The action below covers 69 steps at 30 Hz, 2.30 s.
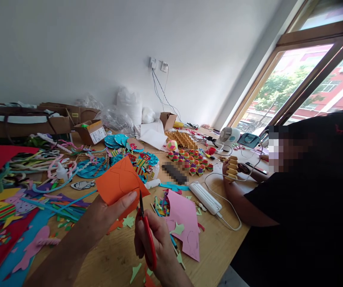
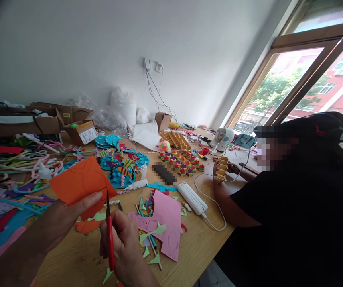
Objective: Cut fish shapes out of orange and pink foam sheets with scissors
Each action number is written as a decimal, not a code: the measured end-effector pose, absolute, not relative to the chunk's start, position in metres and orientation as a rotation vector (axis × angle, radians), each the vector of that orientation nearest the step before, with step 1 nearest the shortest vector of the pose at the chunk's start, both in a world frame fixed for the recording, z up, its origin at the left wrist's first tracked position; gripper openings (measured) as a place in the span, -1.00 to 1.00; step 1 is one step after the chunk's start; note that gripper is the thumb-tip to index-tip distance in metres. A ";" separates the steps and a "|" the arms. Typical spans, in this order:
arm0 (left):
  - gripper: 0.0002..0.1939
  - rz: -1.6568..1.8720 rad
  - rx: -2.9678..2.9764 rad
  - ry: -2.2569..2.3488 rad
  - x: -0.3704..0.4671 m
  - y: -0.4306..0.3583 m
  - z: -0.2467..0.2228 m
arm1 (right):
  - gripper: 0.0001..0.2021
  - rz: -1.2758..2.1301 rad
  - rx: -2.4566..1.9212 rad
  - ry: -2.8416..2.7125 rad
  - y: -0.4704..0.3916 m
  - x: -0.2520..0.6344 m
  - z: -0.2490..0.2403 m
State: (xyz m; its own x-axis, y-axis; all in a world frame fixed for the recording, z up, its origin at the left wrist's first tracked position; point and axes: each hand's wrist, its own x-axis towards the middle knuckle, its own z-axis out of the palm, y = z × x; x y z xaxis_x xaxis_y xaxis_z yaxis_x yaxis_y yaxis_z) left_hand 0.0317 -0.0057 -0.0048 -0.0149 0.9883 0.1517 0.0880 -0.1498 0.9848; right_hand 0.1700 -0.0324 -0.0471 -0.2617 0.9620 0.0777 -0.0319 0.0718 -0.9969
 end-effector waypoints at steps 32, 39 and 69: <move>-0.78 1.262 1.333 1.262 0.031 -0.007 -0.007 | -0.65 1.174 -1.034 -1.498 -0.032 0.171 -0.056; -0.78 1.278 1.336 1.244 0.034 -0.005 -0.010 | -0.66 1.191 -1.064 -1.468 -0.034 0.170 -0.052; -0.80 1.314 1.115 1.103 0.037 -0.004 -0.015 | -0.49 1.294 -0.944 -1.345 -0.029 0.168 -0.056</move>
State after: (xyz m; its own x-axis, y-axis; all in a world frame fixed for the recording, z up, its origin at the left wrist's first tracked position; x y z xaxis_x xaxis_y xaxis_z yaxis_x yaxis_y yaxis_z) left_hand 0.0371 -0.0045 -0.0148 -0.0242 0.9992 0.0308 -0.1427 -0.0340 0.9892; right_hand 0.1677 -0.0286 -0.0558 -0.1921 0.9714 0.1399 -0.1021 0.1220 -0.9873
